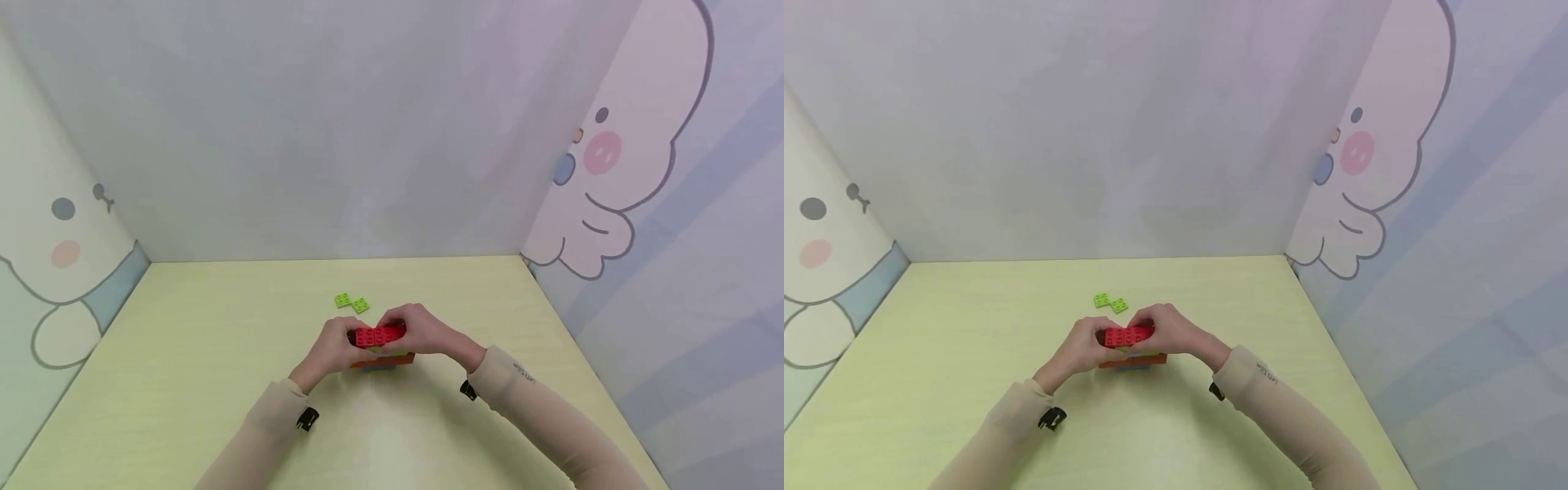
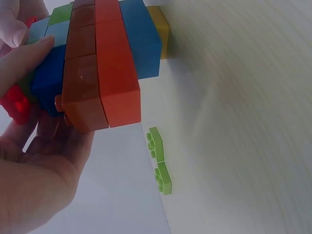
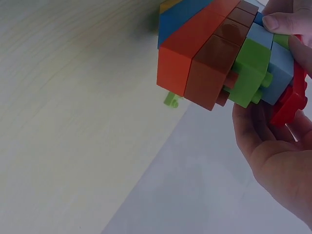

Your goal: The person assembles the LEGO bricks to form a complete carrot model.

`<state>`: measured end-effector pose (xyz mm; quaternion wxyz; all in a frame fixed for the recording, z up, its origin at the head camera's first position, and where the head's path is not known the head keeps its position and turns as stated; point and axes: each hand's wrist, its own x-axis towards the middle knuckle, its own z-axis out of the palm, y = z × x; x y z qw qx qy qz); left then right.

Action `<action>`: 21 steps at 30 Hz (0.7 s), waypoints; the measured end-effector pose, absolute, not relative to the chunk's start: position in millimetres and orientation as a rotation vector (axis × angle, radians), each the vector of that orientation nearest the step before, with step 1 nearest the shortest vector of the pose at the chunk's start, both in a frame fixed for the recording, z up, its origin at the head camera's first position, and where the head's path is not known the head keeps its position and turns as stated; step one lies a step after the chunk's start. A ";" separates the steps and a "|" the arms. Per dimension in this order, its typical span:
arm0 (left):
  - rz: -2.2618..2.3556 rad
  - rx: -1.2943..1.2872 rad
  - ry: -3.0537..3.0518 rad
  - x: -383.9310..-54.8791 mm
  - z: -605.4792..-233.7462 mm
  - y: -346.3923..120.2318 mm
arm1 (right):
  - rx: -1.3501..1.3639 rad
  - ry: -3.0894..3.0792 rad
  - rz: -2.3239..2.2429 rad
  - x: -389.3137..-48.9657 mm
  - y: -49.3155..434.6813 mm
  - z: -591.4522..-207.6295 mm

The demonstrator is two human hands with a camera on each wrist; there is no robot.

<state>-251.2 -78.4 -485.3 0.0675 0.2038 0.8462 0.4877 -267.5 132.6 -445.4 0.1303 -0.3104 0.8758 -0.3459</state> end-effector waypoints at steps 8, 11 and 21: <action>1.491 0.604 2.535 -251.4 -484.2 -78.3 | -0.921 2.433 -1.065 -276.5 137.0 -443.5; 1.493 0.612 2.536 -251.4 -483.3 -78.3 | -0.891 2.378 -1.158 -286.7 141.1 -444.4; 1.476 0.577 2.520 -251.8 -483.9 -78.7 | -0.709 2.540 -1.090 -331.3 141.0 -477.5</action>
